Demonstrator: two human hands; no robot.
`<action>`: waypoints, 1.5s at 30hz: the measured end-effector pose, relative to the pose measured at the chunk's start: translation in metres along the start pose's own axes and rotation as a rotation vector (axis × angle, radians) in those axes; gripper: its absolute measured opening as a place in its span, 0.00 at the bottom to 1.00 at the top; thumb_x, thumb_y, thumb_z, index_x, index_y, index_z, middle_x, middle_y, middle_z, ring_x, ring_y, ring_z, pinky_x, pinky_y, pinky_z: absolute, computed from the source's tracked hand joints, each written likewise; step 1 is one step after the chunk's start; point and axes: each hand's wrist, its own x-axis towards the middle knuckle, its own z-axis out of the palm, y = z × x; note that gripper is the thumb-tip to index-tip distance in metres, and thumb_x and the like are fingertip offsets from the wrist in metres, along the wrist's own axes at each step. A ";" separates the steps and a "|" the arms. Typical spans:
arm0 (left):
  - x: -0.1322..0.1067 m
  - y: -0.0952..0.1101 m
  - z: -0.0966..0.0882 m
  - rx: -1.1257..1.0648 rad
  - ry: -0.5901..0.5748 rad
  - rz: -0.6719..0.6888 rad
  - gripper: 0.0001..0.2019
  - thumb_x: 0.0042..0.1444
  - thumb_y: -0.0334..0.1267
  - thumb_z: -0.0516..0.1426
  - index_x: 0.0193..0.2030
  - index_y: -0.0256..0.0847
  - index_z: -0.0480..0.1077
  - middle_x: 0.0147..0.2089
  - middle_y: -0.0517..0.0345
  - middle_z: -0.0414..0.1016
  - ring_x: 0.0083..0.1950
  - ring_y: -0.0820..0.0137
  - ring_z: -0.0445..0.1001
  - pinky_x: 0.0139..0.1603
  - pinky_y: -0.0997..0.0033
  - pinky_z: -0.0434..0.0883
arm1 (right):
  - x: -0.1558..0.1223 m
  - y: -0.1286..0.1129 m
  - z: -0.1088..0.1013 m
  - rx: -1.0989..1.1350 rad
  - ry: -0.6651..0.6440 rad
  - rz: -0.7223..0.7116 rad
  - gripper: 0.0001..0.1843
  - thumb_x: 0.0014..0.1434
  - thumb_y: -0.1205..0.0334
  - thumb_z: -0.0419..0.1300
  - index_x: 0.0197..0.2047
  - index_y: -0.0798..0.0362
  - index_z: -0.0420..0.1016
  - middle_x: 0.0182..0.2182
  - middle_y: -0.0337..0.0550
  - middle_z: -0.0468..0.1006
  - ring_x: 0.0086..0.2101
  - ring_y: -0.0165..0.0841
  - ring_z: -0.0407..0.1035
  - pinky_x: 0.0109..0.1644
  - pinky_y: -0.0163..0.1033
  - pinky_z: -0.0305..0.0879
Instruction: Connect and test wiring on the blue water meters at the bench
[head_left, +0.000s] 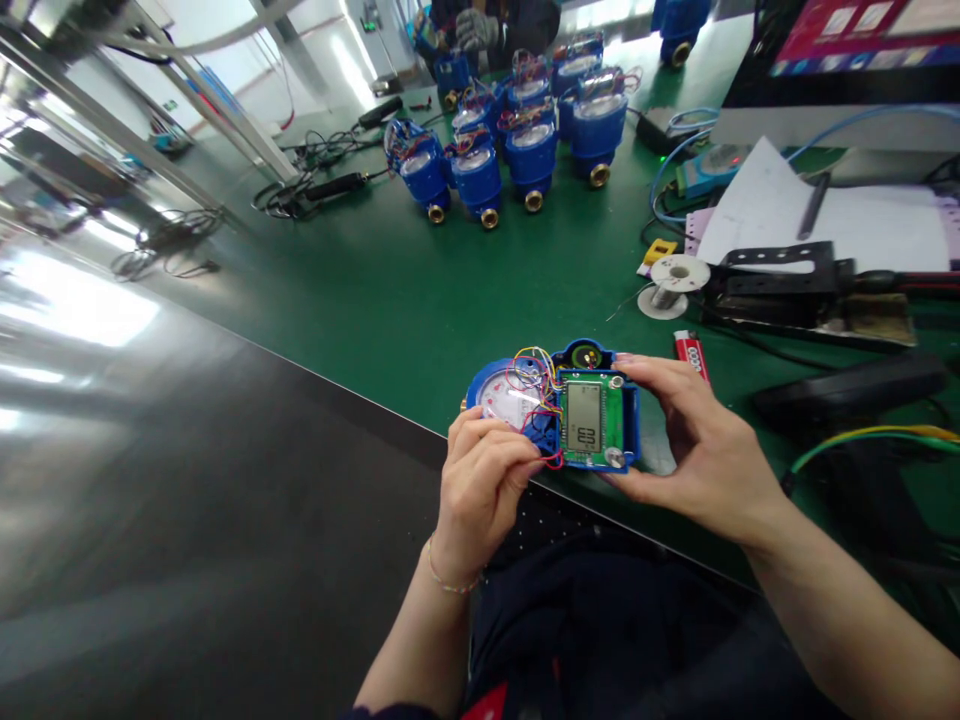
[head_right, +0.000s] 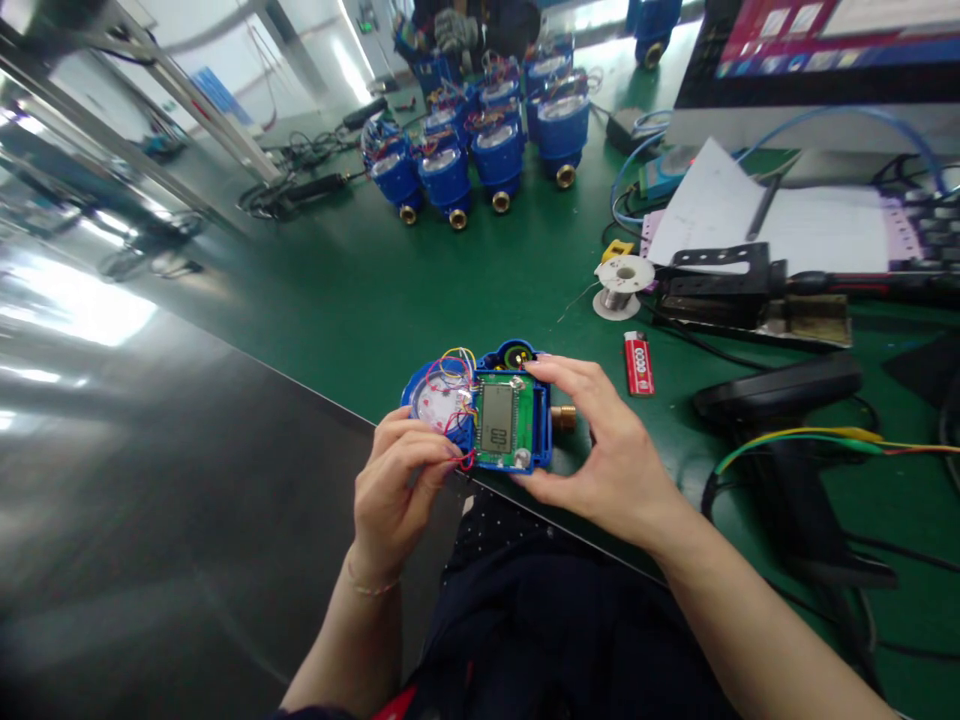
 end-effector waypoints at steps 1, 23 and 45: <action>0.000 -0.001 0.000 -0.030 -0.006 -0.027 0.03 0.59 0.30 0.55 0.36 0.42 0.67 0.33 0.62 0.75 0.39 0.70 0.70 0.56 0.57 0.61 | 0.002 -0.001 -0.001 -0.003 -0.003 -0.005 0.36 0.44 0.63 0.65 0.58 0.48 0.60 0.53 0.46 0.65 0.53 0.42 0.60 0.58 0.48 0.61; 0.025 0.021 0.008 0.243 0.014 0.149 0.05 0.52 0.30 0.62 0.32 0.43 0.71 0.28 0.65 0.74 0.34 0.71 0.67 0.57 0.53 0.57 | 0.053 0.011 -0.050 -0.312 -0.184 -0.389 0.36 0.45 0.72 0.57 0.59 0.49 0.57 0.54 0.46 0.63 0.55 0.40 0.58 0.59 0.48 0.59; 0.017 0.032 0.031 0.226 -0.172 -0.074 0.06 0.59 0.37 0.55 0.31 0.41 0.68 0.27 0.62 0.69 0.31 0.68 0.64 0.34 0.69 0.58 | 0.017 0.023 -0.044 -0.501 -0.022 -0.150 0.38 0.46 0.66 0.64 0.58 0.60 0.56 0.55 0.56 0.63 0.55 0.41 0.57 0.59 0.50 0.57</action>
